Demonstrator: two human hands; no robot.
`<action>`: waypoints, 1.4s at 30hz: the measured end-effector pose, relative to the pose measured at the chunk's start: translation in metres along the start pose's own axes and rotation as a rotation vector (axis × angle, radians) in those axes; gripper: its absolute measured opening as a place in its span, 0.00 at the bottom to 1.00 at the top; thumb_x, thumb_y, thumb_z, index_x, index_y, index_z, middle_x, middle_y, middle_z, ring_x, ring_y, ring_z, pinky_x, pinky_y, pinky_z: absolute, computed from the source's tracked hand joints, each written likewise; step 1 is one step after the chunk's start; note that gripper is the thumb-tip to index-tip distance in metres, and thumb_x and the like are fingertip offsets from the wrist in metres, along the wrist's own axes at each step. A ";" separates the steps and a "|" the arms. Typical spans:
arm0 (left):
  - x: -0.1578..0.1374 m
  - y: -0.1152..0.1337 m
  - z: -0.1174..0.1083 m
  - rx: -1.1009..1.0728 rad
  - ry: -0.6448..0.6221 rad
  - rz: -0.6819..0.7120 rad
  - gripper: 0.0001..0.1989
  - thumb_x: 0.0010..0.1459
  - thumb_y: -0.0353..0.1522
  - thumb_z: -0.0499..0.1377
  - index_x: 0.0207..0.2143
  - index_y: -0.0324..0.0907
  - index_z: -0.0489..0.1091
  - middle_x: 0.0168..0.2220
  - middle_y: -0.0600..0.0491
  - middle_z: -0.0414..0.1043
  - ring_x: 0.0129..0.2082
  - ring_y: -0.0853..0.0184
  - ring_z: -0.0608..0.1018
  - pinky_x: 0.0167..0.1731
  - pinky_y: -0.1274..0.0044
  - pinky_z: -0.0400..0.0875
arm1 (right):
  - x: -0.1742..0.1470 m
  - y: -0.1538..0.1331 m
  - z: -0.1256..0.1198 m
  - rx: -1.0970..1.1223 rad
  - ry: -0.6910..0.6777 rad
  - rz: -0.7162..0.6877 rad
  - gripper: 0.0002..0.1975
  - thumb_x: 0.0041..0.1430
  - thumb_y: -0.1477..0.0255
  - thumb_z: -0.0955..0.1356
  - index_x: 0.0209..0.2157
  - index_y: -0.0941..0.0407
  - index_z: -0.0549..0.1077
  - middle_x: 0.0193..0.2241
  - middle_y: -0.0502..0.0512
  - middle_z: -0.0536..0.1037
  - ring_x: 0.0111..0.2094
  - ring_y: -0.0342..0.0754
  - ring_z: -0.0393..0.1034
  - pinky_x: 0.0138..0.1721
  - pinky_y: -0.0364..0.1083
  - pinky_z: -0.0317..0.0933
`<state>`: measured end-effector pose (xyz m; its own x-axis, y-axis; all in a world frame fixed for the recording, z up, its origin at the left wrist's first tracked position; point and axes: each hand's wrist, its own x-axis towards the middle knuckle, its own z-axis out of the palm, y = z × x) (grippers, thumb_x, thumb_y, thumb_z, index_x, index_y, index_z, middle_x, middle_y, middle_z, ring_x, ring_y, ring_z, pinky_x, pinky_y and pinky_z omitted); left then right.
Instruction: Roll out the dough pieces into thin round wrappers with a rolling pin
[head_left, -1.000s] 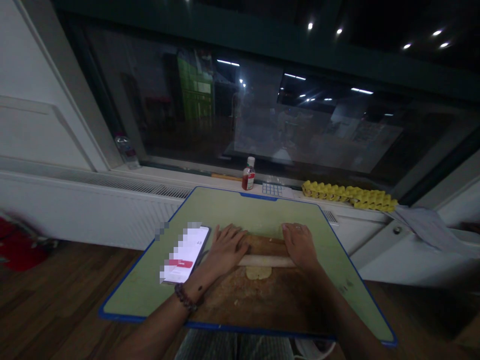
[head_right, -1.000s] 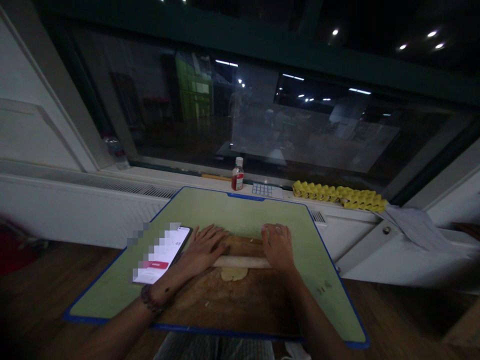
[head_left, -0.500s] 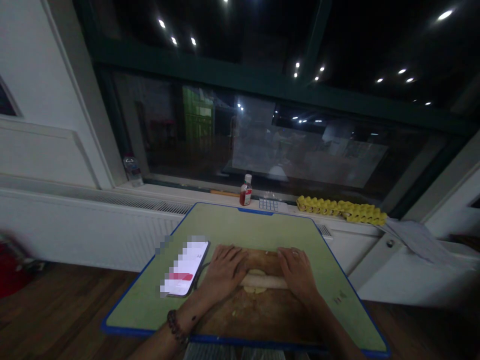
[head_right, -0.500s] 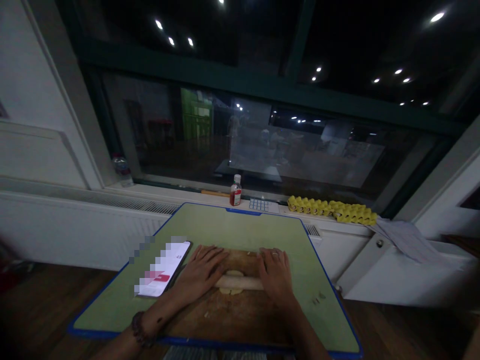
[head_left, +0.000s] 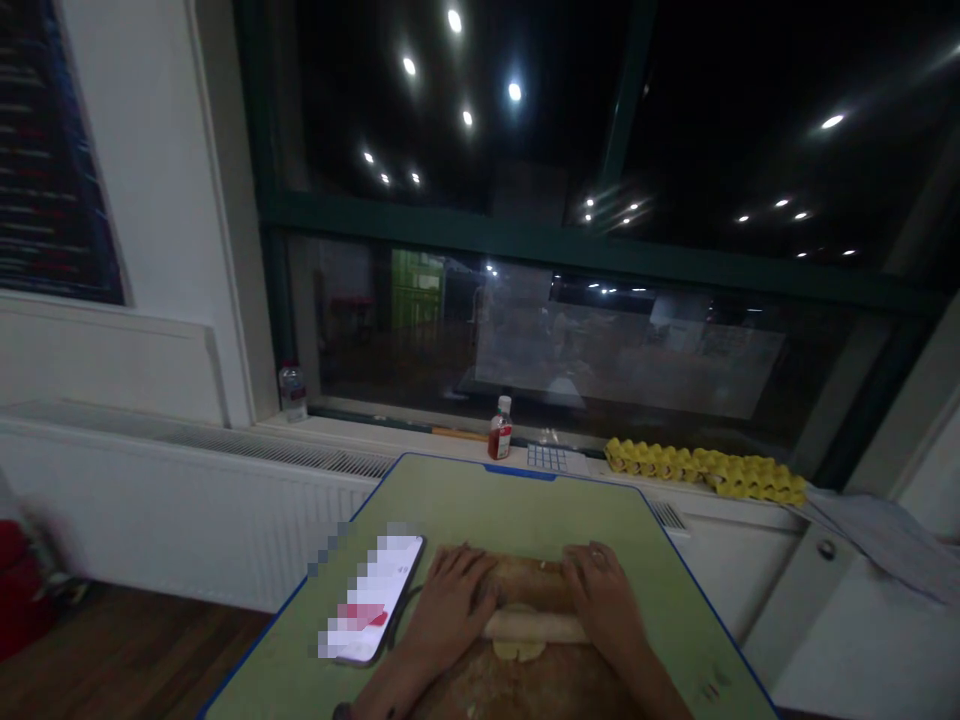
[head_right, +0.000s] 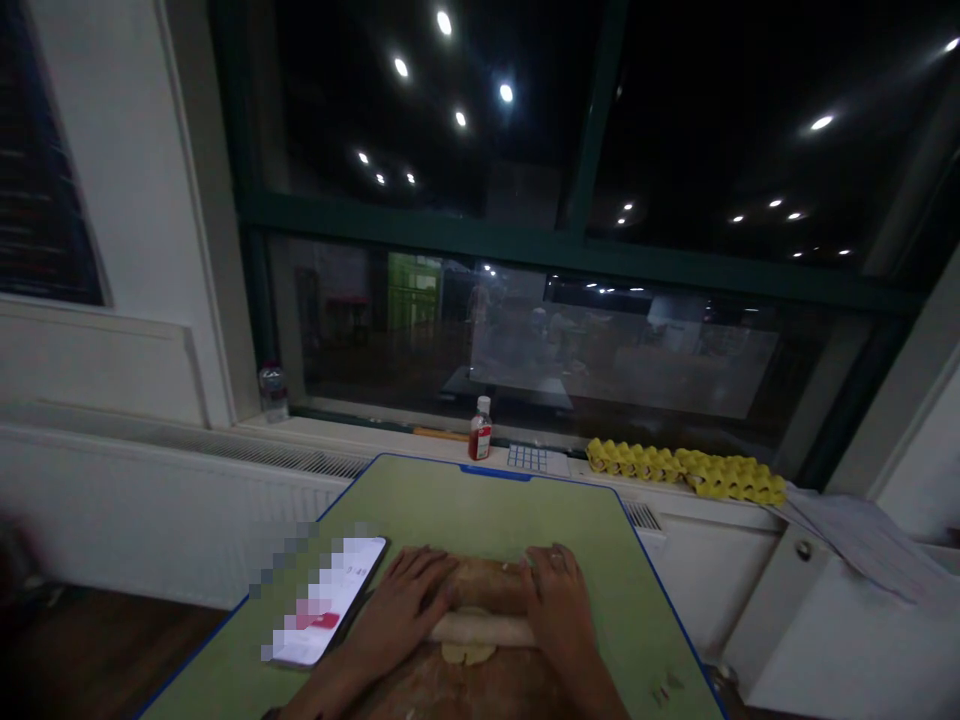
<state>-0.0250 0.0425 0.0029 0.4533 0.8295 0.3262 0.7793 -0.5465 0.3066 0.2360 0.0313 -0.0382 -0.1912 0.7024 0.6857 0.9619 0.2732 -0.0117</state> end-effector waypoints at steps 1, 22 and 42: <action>0.000 -0.001 0.001 0.005 -0.003 -0.004 0.18 0.64 0.34 0.54 0.55 0.47 0.71 0.57 0.50 0.72 0.59 0.55 0.70 0.62 0.57 0.59 | -0.001 0.001 0.002 -0.013 0.010 -0.011 0.13 0.63 0.76 0.62 0.42 0.50 0.77 0.42 0.54 0.80 0.47 0.54 0.72 0.53 0.56 0.63; -0.051 -0.028 0.035 0.229 0.163 0.158 0.21 0.66 0.40 0.54 0.61 0.56 0.65 0.61 0.56 0.67 0.59 0.56 0.72 0.55 0.63 0.71 | -0.042 -0.012 0.003 -0.202 0.264 -0.221 0.15 0.65 0.69 0.61 0.48 0.48 0.75 0.41 0.51 0.82 0.43 0.55 0.74 0.50 0.55 0.59; 0.024 -0.008 -0.005 0.086 -0.070 -0.043 0.17 0.67 0.34 0.52 0.55 0.44 0.71 0.61 0.48 0.67 0.64 0.55 0.64 0.63 0.57 0.57 | 0.005 -0.017 0.004 -0.101 -0.247 -0.042 0.19 0.67 0.74 0.59 0.55 0.49 0.72 0.57 0.54 0.73 0.61 0.56 0.63 0.60 0.60 0.57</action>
<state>-0.0226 0.0667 0.0131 0.4452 0.8597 0.2504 0.8317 -0.5006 0.2403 0.2180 0.0332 -0.0374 -0.2609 0.8346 0.4852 0.9645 0.2468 0.0941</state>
